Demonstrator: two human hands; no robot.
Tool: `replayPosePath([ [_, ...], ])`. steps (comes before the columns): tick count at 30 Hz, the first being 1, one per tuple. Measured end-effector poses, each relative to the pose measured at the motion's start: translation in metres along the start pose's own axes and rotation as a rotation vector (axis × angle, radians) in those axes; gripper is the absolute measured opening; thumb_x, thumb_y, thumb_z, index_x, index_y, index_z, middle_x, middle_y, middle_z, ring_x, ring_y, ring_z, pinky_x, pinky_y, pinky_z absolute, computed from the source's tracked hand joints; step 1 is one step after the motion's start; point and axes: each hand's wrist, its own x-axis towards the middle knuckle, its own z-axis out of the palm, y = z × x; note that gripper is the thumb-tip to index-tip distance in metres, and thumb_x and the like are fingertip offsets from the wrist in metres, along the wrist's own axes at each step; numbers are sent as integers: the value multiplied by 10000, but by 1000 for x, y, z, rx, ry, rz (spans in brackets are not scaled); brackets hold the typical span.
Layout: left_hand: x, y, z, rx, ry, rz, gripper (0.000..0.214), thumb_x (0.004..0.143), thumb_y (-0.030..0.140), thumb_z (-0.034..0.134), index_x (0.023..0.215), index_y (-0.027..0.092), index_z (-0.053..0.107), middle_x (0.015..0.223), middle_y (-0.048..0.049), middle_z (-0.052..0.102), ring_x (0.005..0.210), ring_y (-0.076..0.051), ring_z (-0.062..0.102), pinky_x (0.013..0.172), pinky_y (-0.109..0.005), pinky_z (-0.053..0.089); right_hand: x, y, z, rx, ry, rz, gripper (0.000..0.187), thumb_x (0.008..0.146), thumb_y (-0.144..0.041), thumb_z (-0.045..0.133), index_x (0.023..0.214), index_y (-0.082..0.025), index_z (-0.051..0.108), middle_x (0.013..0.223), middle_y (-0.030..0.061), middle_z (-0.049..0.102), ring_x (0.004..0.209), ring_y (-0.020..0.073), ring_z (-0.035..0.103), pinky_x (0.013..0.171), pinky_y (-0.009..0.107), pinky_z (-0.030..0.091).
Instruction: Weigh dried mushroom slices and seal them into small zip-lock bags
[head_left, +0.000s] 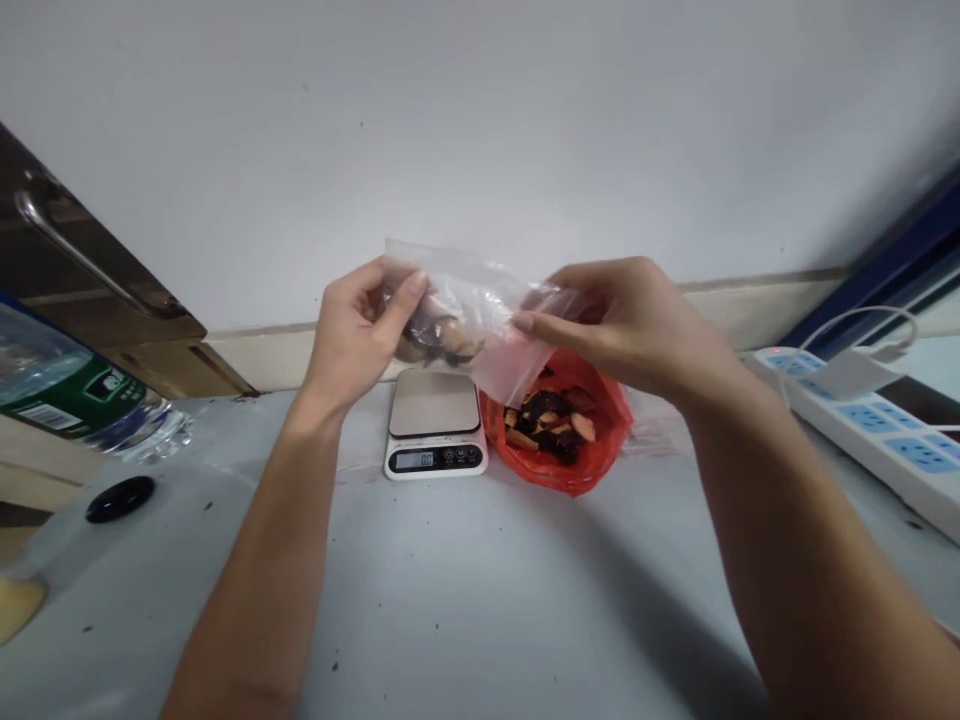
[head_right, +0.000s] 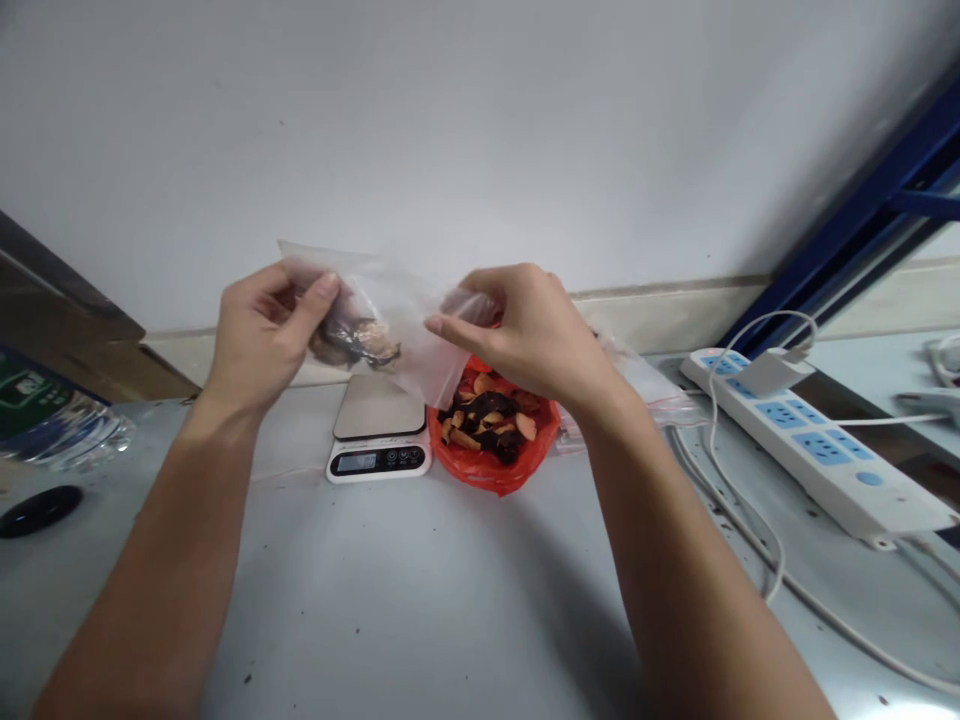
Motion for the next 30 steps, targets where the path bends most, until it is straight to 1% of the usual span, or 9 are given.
replayPosePath([
  [4,-1,-7,-13,30,-26,-122,193,920,368,690,809,211,678,694,-6,681,568,-129,607,456,-214,475,3,8,2,300,-271,187,358,758,-488,819,623,-195,664,594,-8,609,544,128,539,511,265,441],
  [7,-3,-14,-19,46,-48,-210,163,922,322,673,800,213,668,683,3,670,513,-115,555,433,-223,432,3,6,9,514,-419,264,403,625,-493,914,580,-206,635,565,-27,596,535,122,538,511,261,459],
  [10,-5,-19,-24,60,-72,-326,136,929,301,654,828,211,659,674,16,657,452,-105,501,425,-236,417,4,3,18,602,-498,300,345,615,-413,918,553,-210,647,557,-34,613,542,117,564,522,249,477],
  [13,-6,-20,-31,123,-108,-412,81,912,288,666,888,212,652,673,24,651,461,-110,514,441,-228,426,5,5,27,601,-510,327,247,655,-343,885,580,-202,696,591,-34,657,557,102,589,558,235,502],
  [22,-8,-23,-39,187,-206,-414,147,906,342,606,996,228,587,736,7,642,528,-134,547,494,-246,447,5,13,44,636,-498,425,241,616,-355,942,610,-200,758,717,42,762,721,152,695,709,257,567],
  [25,-9,-24,-37,339,-138,-387,402,812,300,701,1180,246,547,917,-11,669,735,-183,660,667,-308,525,5,13,48,616,-467,403,204,692,-303,884,596,-193,741,698,30,745,690,135,673,701,258,545],
  [27,-10,-20,-35,419,-135,-289,439,756,325,758,1143,236,571,1001,-32,676,906,-221,676,776,-341,532,4,13,52,599,-444,372,212,707,-285,865,582,-189,723,681,19,728,675,127,657,700,262,529],
  [28,-10,-16,-34,416,-207,-249,367,763,375,760,1061,224,608,990,-38,686,932,-230,672,793,-343,528,4,13,54,596,-435,357,221,705,-291,864,579,-187,715,676,15,721,676,128,655,701,266,521],
  [30,-11,-8,-30,327,-484,-245,298,816,500,707,865,209,659,867,-38,708,851,-222,677,748,-324,519,3,11,56,597,-429,321,254,691,-335,874,577,-185,704,673,10,710,673,129,645,693,273,503],
])
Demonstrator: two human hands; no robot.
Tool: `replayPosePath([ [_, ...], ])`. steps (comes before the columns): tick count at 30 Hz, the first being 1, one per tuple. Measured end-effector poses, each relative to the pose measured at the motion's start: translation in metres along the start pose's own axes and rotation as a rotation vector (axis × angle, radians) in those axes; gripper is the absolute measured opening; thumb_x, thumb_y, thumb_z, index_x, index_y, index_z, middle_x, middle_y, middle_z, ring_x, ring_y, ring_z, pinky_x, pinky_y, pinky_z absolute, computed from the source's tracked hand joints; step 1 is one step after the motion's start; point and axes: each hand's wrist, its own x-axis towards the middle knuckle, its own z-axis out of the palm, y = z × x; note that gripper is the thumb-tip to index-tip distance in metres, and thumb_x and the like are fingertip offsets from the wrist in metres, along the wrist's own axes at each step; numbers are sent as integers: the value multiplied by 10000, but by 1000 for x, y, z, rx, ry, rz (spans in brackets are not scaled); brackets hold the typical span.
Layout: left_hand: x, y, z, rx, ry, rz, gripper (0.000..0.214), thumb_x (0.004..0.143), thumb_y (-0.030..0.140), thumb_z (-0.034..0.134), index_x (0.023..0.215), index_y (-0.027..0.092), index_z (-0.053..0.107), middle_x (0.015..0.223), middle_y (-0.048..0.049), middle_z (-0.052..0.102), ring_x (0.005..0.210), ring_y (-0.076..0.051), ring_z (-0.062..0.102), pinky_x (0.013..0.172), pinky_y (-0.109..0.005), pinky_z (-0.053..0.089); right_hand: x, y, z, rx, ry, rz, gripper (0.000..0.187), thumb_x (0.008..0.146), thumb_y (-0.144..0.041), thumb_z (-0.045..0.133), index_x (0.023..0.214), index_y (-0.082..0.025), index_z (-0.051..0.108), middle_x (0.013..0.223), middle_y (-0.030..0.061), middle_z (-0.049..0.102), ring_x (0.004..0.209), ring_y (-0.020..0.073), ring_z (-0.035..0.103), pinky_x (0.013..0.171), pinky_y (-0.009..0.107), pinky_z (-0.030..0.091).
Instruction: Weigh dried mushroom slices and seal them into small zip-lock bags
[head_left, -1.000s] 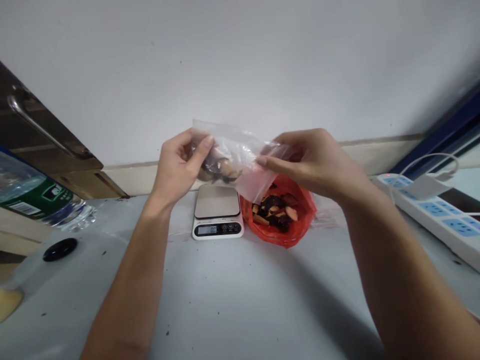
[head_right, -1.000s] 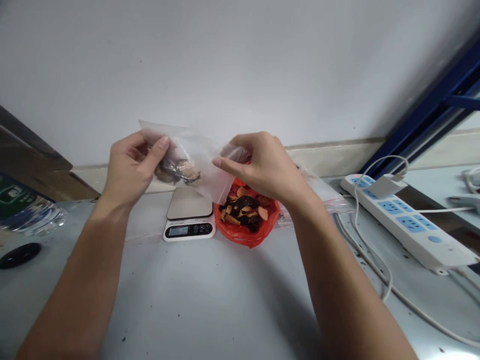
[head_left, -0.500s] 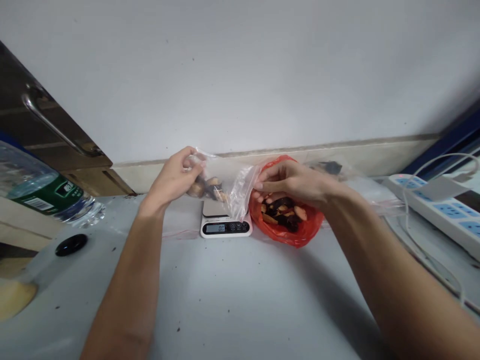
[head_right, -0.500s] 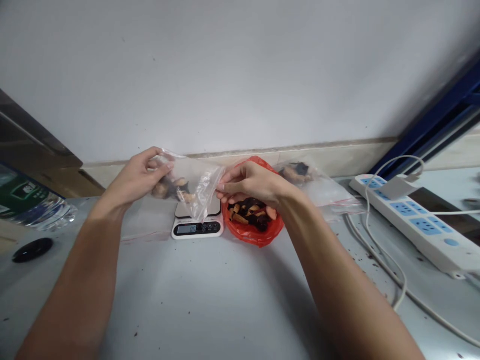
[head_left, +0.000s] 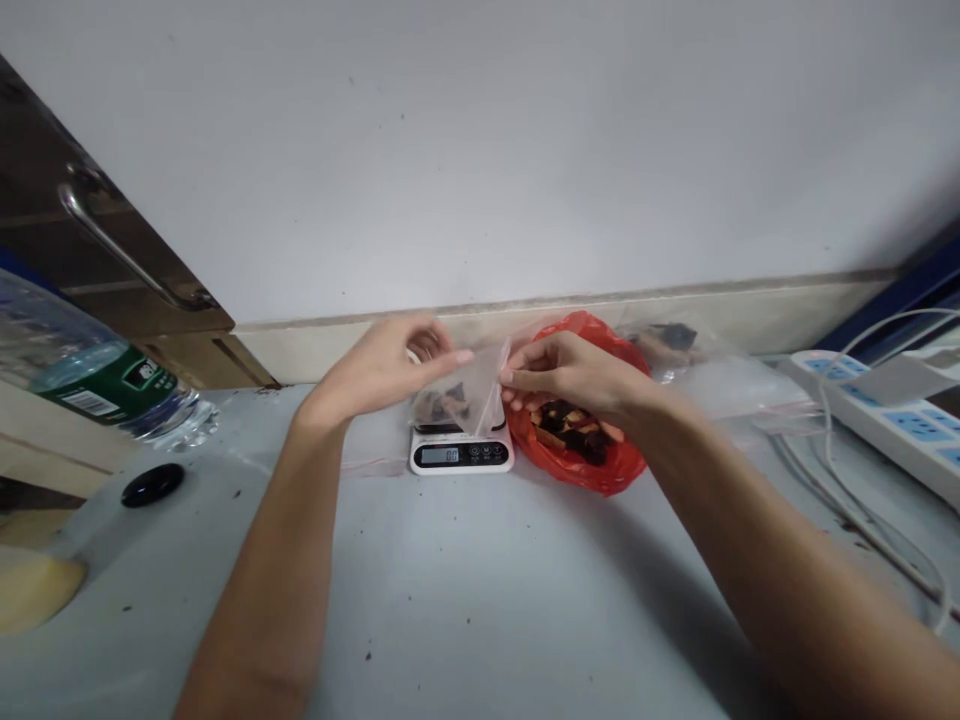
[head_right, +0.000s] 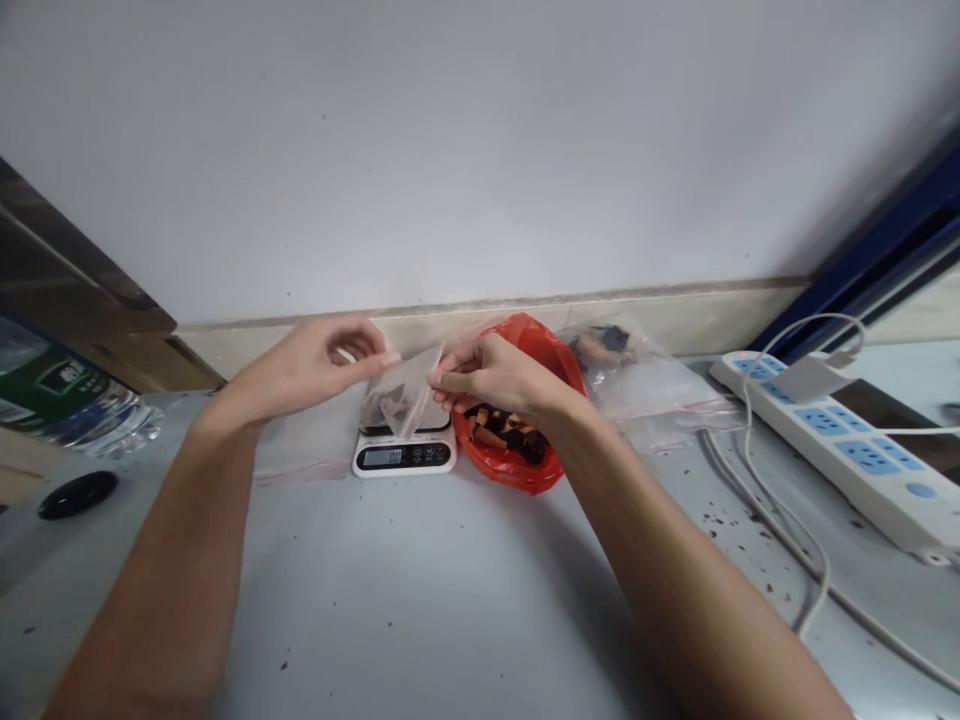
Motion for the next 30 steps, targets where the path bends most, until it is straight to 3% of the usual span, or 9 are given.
replayPosePath([
  [2,-1,8,2,-62,-255,9,337,837,534,673,772,204,696,766,-34,719,759,-206,681,688,-300,506,-1,-1,2,-7,-11,-36,301,670,-401,888,587,-183,698,670,6,701,657,125,623,669,277,477],
  [4,-1,12,4,-116,-357,8,291,841,471,665,753,201,726,715,-25,720,701,-189,681,645,-280,496,-1,-2,4,-17,-22,-61,338,653,-450,895,598,-181,697,660,1,691,633,117,594,639,278,449],
  [9,1,12,5,-250,-359,13,208,829,380,682,806,198,781,704,-17,729,680,-171,693,638,-261,519,1,-5,7,-8,-53,-76,371,625,-489,902,617,-179,699,651,5,684,633,121,584,633,285,444],
  [14,1,12,3,-219,-380,62,198,845,346,663,806,195,787,705,-16,732,680,-168,681,641,-261,505,3,-3,7,-35,-68,-105,362,647,-497,875,621,-180,701,650,10,673,605,120,545,612,292,419],
  [19,2,10,3,-207,-385,96,244,888,362,632,777,195,772,684,-12,713,672,-156,650,648,-260,481,1,-2,4,-101,-28,-165,269,741,-400,769,608,-185,676,631,-9,593,602,118,499,597,293,368],
  [24,2,11,3,-224,-410,63,230,889,346,627,769,202,762,697,-8,715,684,-155,654,670,-262,487,-1,-2,3,-137,-20,-171,201,756,-308,678,596,-189,656,591,-40,509,536,93,369,537,294,256],
  [30,2,18,12,-212,-354,0,162,732,210,579,659,189,722,603,14,643,603,-137,600,572,-240,455,-1,-4,6,-181,-9,-142,172,729,-303,642,600,-190,654,605,-27,518,572,113,413,564,295,305],
])
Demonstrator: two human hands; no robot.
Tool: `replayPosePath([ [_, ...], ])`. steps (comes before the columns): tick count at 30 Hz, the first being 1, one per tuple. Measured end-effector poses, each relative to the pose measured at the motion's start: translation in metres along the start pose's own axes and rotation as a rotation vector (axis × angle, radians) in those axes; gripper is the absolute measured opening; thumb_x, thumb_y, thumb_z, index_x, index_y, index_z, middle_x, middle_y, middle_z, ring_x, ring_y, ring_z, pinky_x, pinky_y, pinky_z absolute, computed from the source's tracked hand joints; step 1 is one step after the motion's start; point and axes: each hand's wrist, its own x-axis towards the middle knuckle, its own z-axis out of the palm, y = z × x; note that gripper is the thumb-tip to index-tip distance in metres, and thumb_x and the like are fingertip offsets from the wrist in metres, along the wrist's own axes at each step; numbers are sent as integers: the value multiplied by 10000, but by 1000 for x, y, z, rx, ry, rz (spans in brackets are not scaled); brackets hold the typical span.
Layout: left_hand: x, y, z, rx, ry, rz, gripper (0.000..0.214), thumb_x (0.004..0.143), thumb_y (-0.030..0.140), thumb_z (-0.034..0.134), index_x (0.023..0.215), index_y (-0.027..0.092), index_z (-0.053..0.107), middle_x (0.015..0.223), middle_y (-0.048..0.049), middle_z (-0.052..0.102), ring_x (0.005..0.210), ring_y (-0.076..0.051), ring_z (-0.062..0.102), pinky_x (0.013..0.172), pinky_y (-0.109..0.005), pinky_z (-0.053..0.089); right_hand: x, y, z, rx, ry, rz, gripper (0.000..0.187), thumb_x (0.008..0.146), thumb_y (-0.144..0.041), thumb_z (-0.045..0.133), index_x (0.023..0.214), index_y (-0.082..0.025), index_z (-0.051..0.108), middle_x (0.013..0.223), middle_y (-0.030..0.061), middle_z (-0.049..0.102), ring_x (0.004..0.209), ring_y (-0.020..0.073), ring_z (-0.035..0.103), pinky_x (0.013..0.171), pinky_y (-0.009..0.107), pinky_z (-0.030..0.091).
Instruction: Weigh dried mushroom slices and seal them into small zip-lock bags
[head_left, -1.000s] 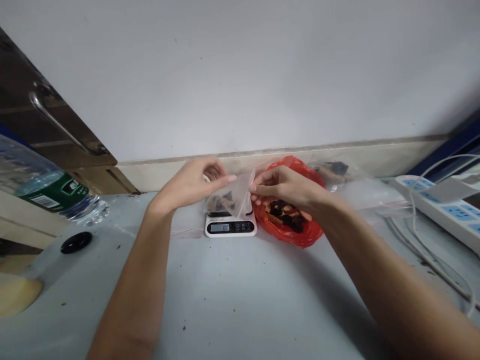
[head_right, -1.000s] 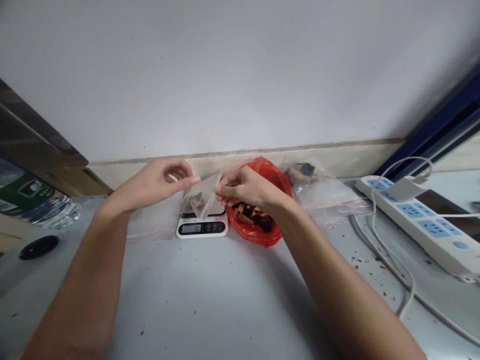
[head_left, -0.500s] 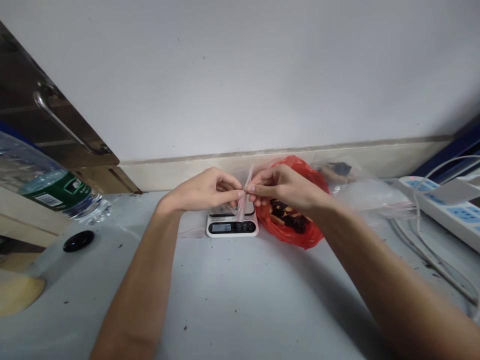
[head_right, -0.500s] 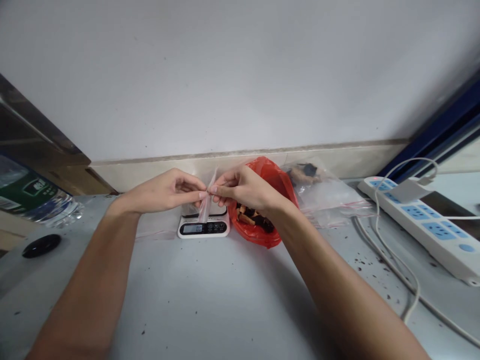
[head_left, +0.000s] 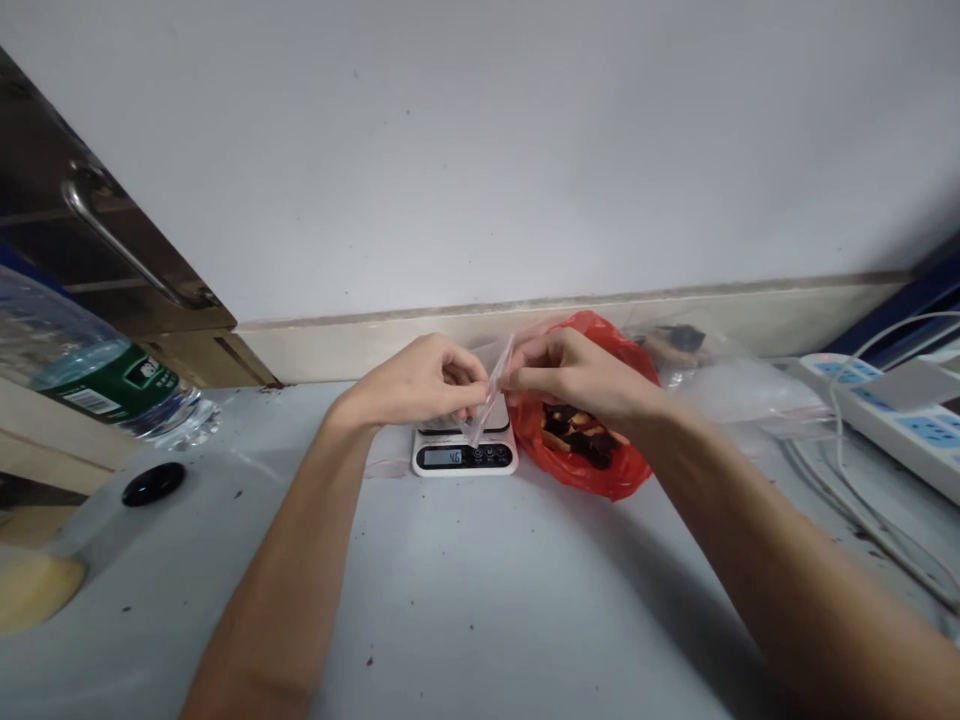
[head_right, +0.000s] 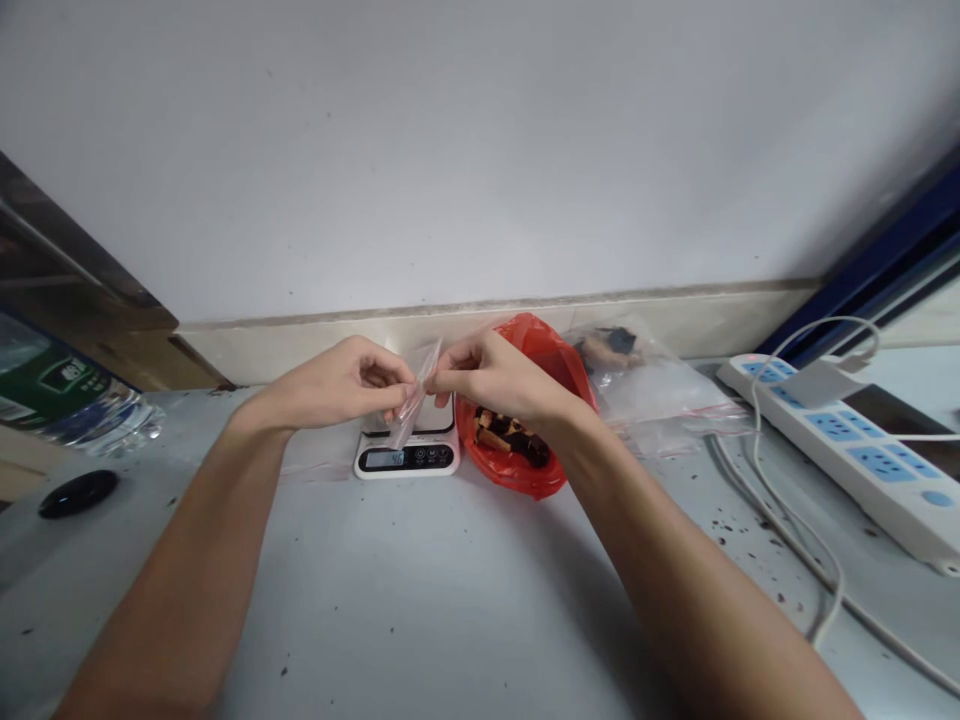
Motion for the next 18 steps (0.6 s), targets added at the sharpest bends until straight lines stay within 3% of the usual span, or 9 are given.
replayPosePath([
  [2,1,0,1,17,18,-2,161,687,214,568,626,192,716,587,13,640,594,-144,595,550,-246,440,0,-1,1,-10,26,35,174,715,-270,610,555,-203,588,604,-19,514,582,124,438,571,301,326],
  [4,-1,0,-3,51,80,6,162,664,224,562,580,197,699,559,13,625,576,-144,574,532,-253,408,0,-3,1,-32,69,69,229,706,-237,578,508,-223,463,569,-32,430,551,118,381,550,307,291],
  [7,-5,-1,-10,115,291,12,163,659,243,568,537,196,664,527,12,580,548,-134,516,520,-264,361,-1,-6,2,-177,229,109,351,746,-277,600,521,-246,333,556,-41,320,544,120,295,536,320,233],
  [9,-8,-1,-11,145,419,27,155,663,250,570,537,193,641,524,15,555,540,-128,488,520,-268,350,-2,-8,3,-314,412,74,361,738,-313,663,562,-255,353,566,-32,373,576,140,348,551,317,265],
  [11,-8,1,-7,164,480,59,153,673,244,566,533,192,602,527,18,548,540,-123,486,521,-265,348,-3,-12,5,-392,504,-44,224,717,-255,662,618,-252,462,621,-7,502,673,182,474,609,313,343],
  [13,-7,6,1,187,478,103,157,688,230,560,536,192,571,525,24,540,531,-115,480,516,-261,340,-3,-15,9,-405,433,-145,82,725,-186,597,670,-241,570,714,22,608,798,216,559,685,318,395],
  [14,-6,9,5,199,468,127,155,696,222,556,544,193,562,525,27,536,528,-111,476,514,-260,337,-4,-16,11,-411,367,-149,99,731,-169,573,663,-236,597,735,30,631,825,221,578,706,322,405],
  [18,-5,17,13,248,470,241,143,724,199,551,582,202,532,549,34,529,553,-115,480,548,-259,376,-7,-17,10,-432,176,-39,141,754,-183,614,622,-233,606,688,23,630,764,214,596,700,334,419],
])
